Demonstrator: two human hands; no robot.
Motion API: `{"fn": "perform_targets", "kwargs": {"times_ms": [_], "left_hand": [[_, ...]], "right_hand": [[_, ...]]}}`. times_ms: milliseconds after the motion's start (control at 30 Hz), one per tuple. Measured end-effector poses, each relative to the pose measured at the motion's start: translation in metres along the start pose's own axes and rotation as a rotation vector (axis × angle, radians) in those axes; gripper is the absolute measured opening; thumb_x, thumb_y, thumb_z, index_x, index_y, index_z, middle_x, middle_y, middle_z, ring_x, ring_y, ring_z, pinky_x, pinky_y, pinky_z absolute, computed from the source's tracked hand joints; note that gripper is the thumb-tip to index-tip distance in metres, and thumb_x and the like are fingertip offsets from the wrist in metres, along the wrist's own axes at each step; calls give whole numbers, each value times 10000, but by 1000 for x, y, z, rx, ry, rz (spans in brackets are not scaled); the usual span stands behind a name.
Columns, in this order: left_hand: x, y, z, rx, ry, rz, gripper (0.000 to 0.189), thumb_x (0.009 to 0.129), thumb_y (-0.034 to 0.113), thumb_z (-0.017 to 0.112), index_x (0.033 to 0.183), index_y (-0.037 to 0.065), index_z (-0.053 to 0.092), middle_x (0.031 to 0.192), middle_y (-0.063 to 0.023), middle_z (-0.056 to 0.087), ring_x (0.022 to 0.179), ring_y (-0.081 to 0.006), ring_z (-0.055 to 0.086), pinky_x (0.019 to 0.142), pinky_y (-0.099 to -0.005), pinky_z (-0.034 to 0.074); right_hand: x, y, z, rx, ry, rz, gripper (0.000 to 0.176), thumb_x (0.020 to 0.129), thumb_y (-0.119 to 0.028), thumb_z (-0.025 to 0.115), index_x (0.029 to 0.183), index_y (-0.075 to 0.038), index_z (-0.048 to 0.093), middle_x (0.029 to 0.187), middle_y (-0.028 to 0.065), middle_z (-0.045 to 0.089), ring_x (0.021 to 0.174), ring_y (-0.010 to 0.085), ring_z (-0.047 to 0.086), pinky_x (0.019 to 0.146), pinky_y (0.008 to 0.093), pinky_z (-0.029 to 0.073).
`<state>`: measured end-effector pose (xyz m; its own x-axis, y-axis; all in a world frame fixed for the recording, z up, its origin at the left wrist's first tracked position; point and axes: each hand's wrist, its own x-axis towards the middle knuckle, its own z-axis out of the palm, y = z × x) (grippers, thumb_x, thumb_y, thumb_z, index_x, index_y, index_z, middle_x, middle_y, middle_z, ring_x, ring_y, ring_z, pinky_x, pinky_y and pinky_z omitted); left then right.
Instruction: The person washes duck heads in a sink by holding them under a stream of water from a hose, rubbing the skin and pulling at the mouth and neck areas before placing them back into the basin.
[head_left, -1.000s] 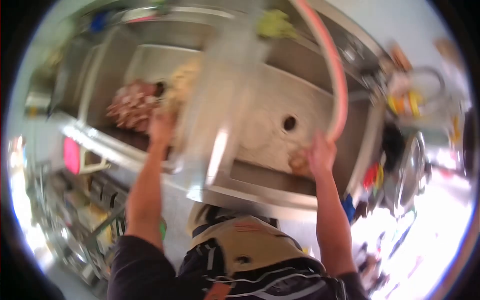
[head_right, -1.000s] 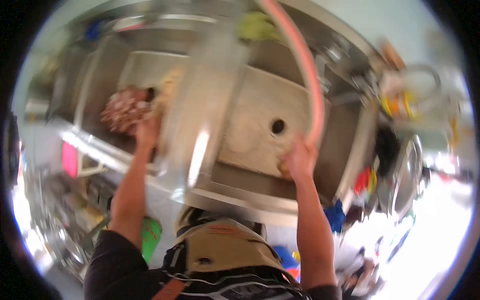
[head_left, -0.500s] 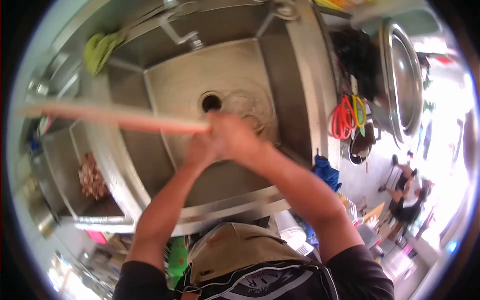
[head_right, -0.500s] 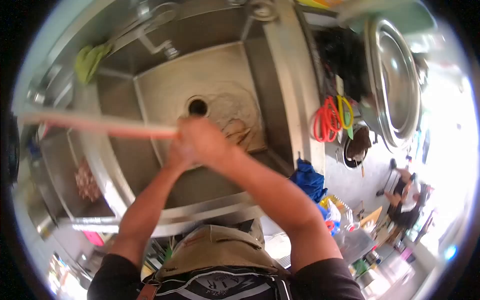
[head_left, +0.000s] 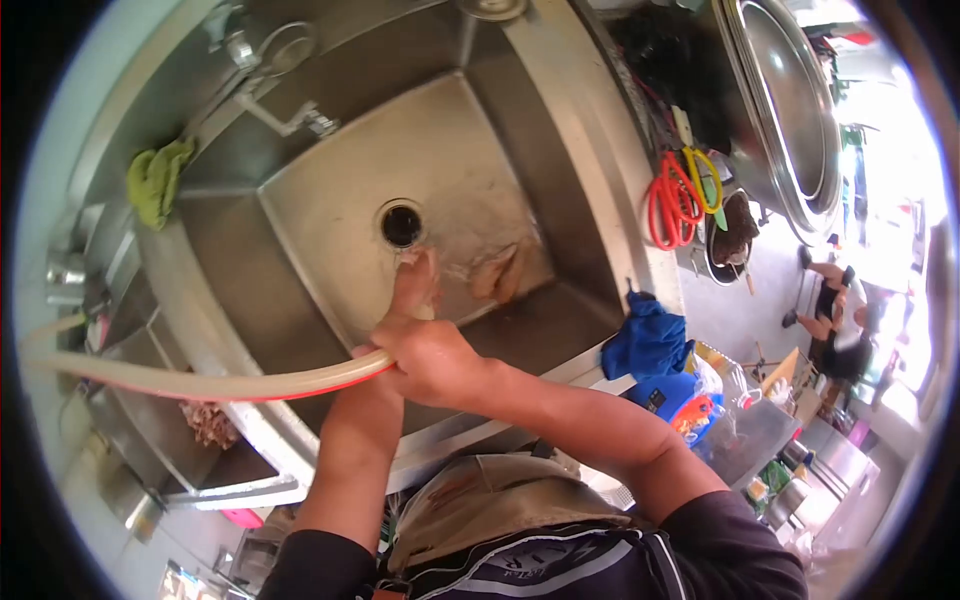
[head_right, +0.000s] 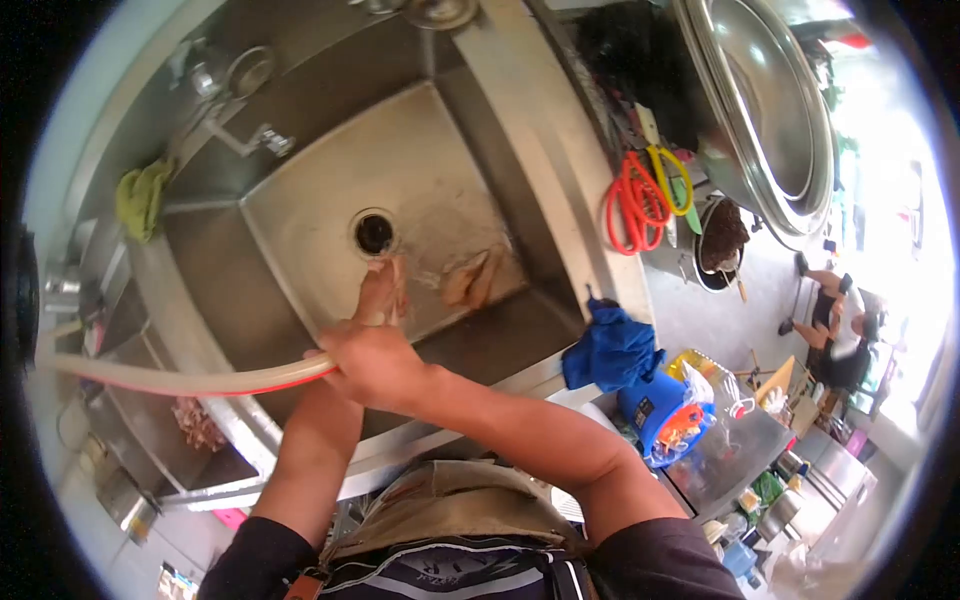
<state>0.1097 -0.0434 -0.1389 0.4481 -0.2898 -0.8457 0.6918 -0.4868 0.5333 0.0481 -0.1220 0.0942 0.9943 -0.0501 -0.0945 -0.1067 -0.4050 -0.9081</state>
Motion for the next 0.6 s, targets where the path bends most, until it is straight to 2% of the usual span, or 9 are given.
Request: {"fn": "perform_targets", "kwargs": {"times_ms": [67,100,167,233,333,400,433,533,600], "left_hand": [[-62,35,5,-98,125,-175,386,975,409,388,905,61,540,643,-98,573,492,-211,562,419,-360,430],[-95,59,-1,-58,89,-248,334,977,384,397,940,82,533,692,-90,567,532,-185,555,455,-318,436],[-130,40,-15,-163,27,137,303,962,373,462,1014,88,550,743,-51,534,627,-168,564,495,-299,437],[-154,35,-28,-250,-72,267,271,951,341,510,1072,102,553,803,-23,510,691,-149,551,539,-276,428],[-173,41,-46,-388,-278,159,245,933,286,563,1123,133,541,866,0,491,702,-121,497,581,-251,400],[-155,18,-56,-544,-373,201,273,910,284,608,1140,154,541,857,11,479,664,-109,459,571,-249,382],[-157,16,-55,-550,-300,198,272,905,313,612,1121,159,547,805,22,472,629,-111,469,543,-250,387],[-176,36,-54,-363,-255,222,293,918,398,569,1093,165,550,775,23,481,574,-119,470,509,-252,397],[-170,41,-52,-345,-199,108,290,903,432,577,1024,168,573,744,13,493,583,-112,476,510,-255,402]], "right_hand": [[-13,-5,23,84,45,-19,238,843,-232,644,765,-21,565,754,186,600,698,384,605,597,454,476],[-19,-9,32,84,52,-23,242,831,-220,666,750,-16,562,751,195,593,697,392,595,585,447,466],[-25,-23,37,59,87,-11,239,833,-209,668,748,-14,559,747,193,591,686,389,592,570,441,462],[-26,-39,43,81,188,-44,229,822,-183,688,734,-18,557,718,182,583,644,382,581,536,430,456],[-34,-56,58,95,194,-289,240,817,-171,698,709,-25,541,688,170,566,612,374,573,520,430,448],[-43,-62,76,102,173,-277,254,817,-172,697,693,-28,528,679,163,557,604,370,566,520,433,443],[-45,-66,83,107,165,-273,262,817,-173,697,685,-29,522,674,160,553,599,368,563,521,434,441],[-49,-78,88,31,231,-244,289,816,-175,696,668,-28,496,679,152,547,595,366,553,516,440,431],[-52,-84,92,1,282,-296,304,818,-183,696,657,-30,489,665,151,546,590,366,550,514,444,427]]}}
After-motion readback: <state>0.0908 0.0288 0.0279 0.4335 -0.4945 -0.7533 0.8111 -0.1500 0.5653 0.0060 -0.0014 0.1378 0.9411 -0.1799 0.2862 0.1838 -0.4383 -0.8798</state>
